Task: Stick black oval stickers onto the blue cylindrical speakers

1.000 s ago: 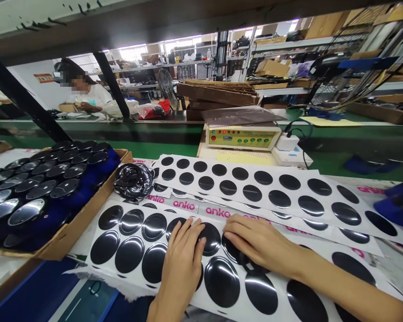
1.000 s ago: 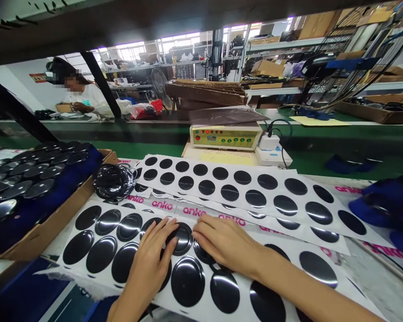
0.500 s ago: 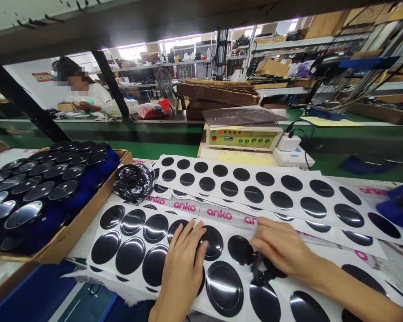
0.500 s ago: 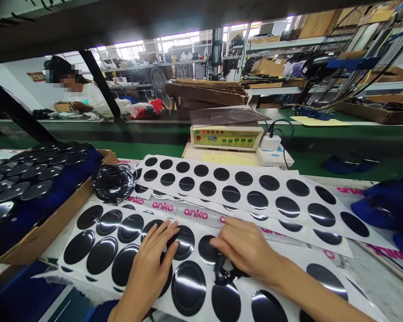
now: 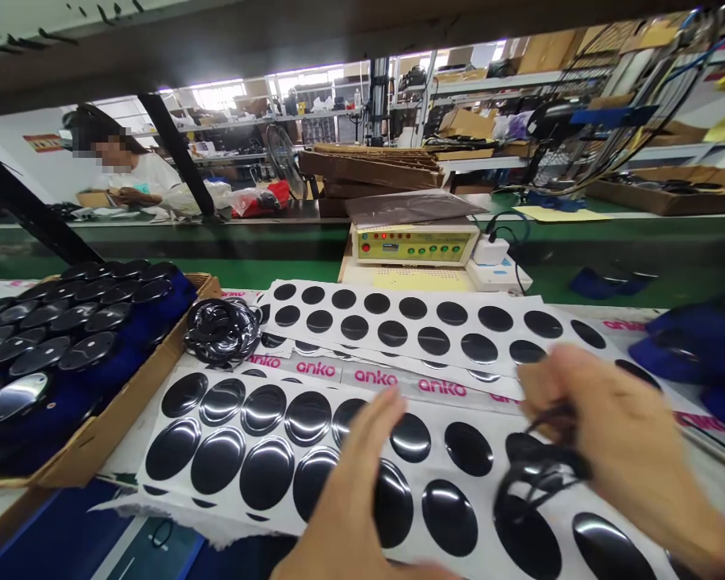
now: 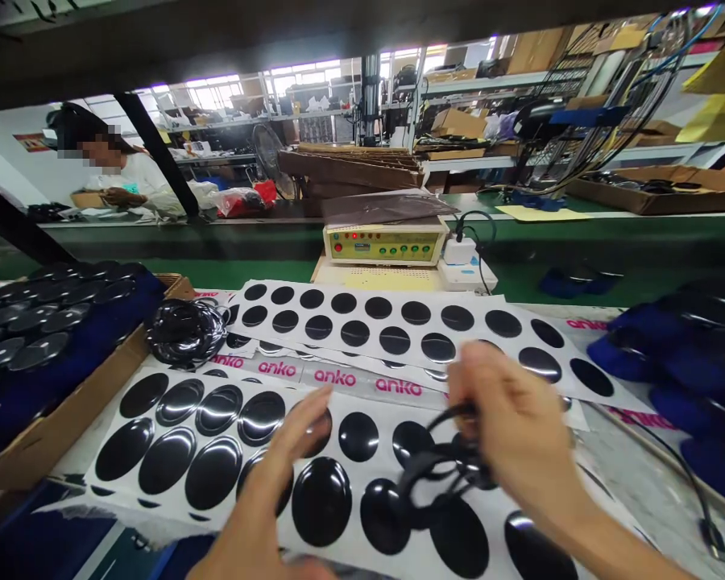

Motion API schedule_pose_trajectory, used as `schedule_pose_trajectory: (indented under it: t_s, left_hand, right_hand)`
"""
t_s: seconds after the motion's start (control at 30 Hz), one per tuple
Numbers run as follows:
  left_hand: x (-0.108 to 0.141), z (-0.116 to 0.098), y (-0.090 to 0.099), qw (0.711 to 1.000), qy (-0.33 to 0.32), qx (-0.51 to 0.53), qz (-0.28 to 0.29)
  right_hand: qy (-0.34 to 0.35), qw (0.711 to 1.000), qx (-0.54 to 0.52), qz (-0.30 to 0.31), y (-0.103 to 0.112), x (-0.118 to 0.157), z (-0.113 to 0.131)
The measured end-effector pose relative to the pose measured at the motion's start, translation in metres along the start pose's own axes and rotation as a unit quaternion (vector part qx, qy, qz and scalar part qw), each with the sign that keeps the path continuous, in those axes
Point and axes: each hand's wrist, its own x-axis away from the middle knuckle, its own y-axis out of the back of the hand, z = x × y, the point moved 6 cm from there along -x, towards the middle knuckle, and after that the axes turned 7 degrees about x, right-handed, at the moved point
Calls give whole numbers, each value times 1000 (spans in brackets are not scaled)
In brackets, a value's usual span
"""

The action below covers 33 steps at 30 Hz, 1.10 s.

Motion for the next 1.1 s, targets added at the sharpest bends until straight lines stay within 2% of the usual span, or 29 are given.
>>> schedule_pose_trajectory:
  t_s: [0.07, 0.1, 0.13, 0.2, 0.27, 0.33, 0.4, 0.43, 0.5, 0.6, 0.7, 0.73, 0.77, 0.83, 0.9, 0.93, 1.0, 1.1]
  left_hand:
    - [2, -7, -7, 994, 66, 91, -15]
    - [2, -6, -2, 987, 101, 114, -41]
    - [3, -4, 8, 980, 131, 131, -76]
    - [5, 4, 40, 955, 166, 178, -168]
    - [8, 18, 72, 915, 178, 252, -259]
    - [8, 36, 91, 872, 187, 333, -306]
    - [2, 55, 95, 837, 202, 403, -309]
    - [-2, 64, 95, 821, 209, 432, -308]
    - [-8, 76, 93, 795, 216, 469, -317]
    - [-13, 81, 93, 780, 219, 482, -333]
    - [-12, 80, 95, 773, 230, 484, -340]
    - [-11, 80, 95, 770, 233, 487, -340]
    - [-11, 80, 95, 768, 235, 490, -340]
    - [-10, 79, 94, 764, 242, 494, -338]
    - [-10, 79, 92, 758, 250, 499, -337]
    - [-10, 78, 91, 757, 255, 500, -333]
    - [-10, 76, 88, 757, 262, 504, -322]
    - [-10, 75, 88, 759, 261, 511, -309]
  right_hand:
    - [12, 991, -53, 124, -45, 6, 22]
    - [39, 981, -64, 179, -64, 9, 32]
    - [77, 972, -60, 212, -78, 11, 39]
    - [163, 959, -19, 232, -95, 14, 46]
    - [258, 933, 27, 252, -109, 22, 44]
    - [368, 873, 83, 310, -128, 41, 37]
    - [465, 796, 159, 354, -149, 63, 28]
    - [495, 767, 197, 358, -158, 71, 23]
    - [522, 739, 241, 350, -172, 80, 16]
    - [535, 730, 233, 355, -176, 83, 18]
    - [535, 718, 203, 396, -155, 81, 23]
    - [516, 730, 179, 411, -142, 77, 25]
    - [481, 757, 151, 416, -127, 69, 26]
    - [376, 826, 106, 407, -99, 46, 26]
    - [277, 868, 109, 397, -85, 24, 22]
    - [249, 875, 120, 398, -86, 16, 22]
    - [239, 863, 140, 423, -106, 10, 23]
    - [296, 830, 197, 430, -156, 11, 22]
